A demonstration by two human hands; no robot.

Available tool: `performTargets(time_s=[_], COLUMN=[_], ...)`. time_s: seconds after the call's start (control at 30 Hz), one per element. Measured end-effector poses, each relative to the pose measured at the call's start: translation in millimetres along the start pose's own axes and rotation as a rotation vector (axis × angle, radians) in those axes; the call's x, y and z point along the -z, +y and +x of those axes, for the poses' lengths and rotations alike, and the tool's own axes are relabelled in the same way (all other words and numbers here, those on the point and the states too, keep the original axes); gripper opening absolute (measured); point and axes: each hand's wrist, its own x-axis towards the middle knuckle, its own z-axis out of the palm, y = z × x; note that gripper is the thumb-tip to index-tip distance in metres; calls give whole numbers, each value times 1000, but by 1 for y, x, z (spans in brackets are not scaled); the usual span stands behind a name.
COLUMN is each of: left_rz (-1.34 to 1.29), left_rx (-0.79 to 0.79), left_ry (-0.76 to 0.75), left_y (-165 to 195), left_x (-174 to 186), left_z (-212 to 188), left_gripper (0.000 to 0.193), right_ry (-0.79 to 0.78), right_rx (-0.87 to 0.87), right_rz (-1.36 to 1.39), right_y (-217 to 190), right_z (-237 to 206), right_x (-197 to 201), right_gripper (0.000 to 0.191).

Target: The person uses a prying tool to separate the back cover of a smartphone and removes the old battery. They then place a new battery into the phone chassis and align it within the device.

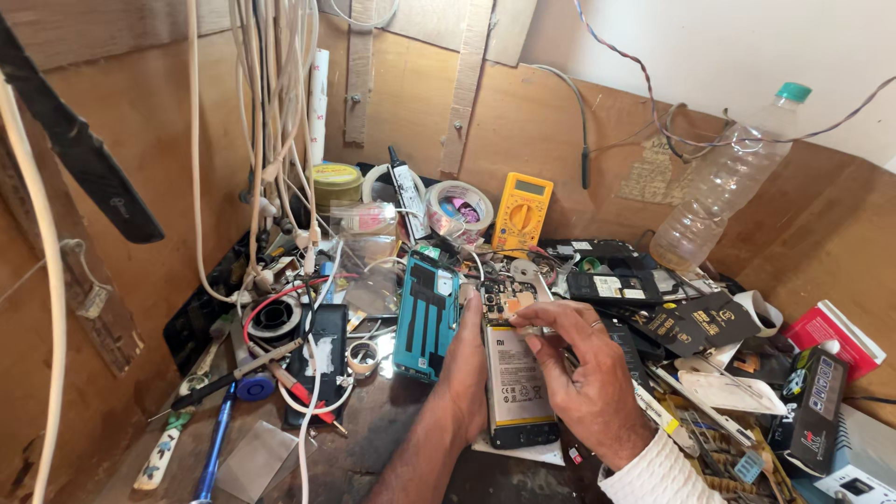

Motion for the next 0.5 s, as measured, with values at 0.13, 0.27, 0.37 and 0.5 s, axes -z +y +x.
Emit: performTargets(time_s=[0.13,0.27,0.37,0.5], left_rz=[16,60,49,63], left_rx=[-38,-20,-8,11], left_ry=[26,82,80,64], left_y=[-1,1,2,0], left_x=[-1,-2,-3,-3], left_z=[-2,-4,-4,-5], left_gripper=[70,73,73,76], right_ry=[0,19,29,3], right_rx=[3,21,59,47], right_rz=[15,-121,-173,-234], right_y=[-2,-7,-9,-11], right_z=[1,-2,-3,-6], right_x=[-2,-2,-2,-1], right_gripper=[24,21,22,22])
